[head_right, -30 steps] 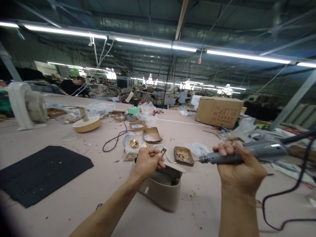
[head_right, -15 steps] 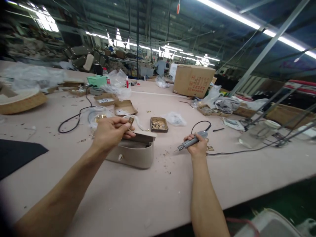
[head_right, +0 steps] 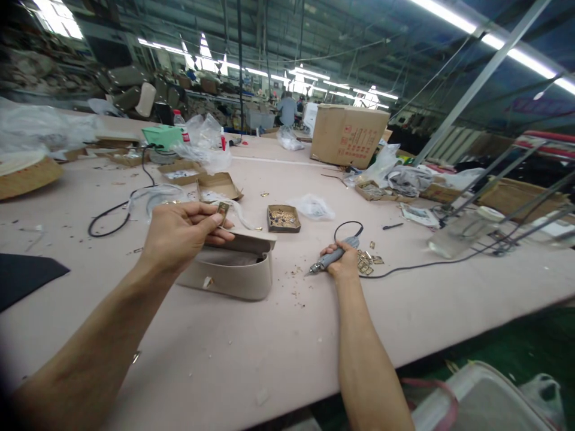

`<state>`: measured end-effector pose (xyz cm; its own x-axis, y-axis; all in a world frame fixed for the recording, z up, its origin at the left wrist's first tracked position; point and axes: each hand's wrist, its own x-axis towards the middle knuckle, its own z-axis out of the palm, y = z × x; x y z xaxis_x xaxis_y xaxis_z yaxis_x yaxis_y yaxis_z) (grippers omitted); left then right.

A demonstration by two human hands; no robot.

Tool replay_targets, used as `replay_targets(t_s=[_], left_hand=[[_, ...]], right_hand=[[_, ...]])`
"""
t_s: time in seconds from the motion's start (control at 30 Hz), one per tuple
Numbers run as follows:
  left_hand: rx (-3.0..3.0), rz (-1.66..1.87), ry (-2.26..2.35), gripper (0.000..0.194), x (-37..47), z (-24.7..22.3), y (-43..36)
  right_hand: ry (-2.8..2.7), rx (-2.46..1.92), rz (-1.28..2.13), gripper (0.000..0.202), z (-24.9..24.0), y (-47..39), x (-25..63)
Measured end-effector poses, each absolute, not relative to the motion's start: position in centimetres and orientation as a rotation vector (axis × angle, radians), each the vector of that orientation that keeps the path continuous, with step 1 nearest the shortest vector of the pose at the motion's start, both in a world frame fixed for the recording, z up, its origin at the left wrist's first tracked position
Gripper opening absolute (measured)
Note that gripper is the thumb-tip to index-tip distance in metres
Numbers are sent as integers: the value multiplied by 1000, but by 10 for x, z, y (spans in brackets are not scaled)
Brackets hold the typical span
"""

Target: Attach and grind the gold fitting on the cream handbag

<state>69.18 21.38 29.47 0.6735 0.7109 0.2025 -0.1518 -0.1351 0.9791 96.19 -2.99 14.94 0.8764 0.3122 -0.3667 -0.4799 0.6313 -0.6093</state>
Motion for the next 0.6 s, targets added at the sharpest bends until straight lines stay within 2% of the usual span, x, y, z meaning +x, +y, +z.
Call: replay_targets(t_s=[0.3,0.6], left_hand=[[1502,805,442,6,691,295,216],[1504,789,469,4,690,297,217]], right_hand=[[288,-742,404,15,154,-28,960],[255,-761,348,20,146,-29,965]])
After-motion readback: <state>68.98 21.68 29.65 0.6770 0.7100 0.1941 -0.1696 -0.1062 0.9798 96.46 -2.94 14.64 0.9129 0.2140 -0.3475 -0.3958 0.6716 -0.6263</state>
